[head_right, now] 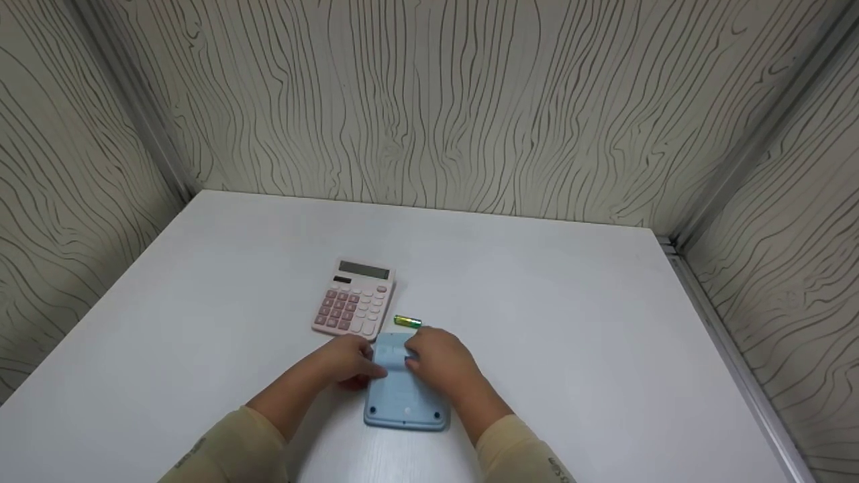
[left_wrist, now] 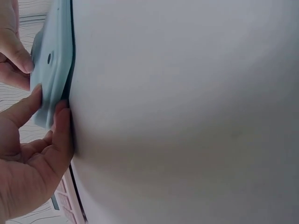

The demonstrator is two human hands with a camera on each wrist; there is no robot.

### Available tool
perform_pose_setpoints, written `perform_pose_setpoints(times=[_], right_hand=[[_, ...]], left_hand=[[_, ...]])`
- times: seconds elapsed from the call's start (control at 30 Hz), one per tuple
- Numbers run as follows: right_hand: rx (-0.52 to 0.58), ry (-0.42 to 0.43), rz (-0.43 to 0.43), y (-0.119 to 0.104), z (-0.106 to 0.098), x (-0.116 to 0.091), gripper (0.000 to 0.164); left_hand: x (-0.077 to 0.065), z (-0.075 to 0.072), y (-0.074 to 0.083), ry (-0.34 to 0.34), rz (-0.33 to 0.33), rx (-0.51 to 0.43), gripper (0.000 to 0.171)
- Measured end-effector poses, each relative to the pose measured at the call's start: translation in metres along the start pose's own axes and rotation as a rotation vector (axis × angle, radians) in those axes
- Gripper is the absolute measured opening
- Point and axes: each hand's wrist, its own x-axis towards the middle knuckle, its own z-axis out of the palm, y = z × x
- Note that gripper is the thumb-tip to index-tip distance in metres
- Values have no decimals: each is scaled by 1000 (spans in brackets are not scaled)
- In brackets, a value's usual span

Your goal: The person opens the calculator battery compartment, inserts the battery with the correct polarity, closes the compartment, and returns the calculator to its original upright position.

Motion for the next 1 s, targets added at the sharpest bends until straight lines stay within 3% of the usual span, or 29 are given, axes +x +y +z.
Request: perform_pose_setpoints(times=[0.57,1.0], right_hand=[[-84,6,-38,0,3,0,33],[-133,-4,-53,1,1,0,33]], left_hand=[[-1,-1,0,-19,-3,4,25],[-2,-1,6,-32,-50,6,30]])
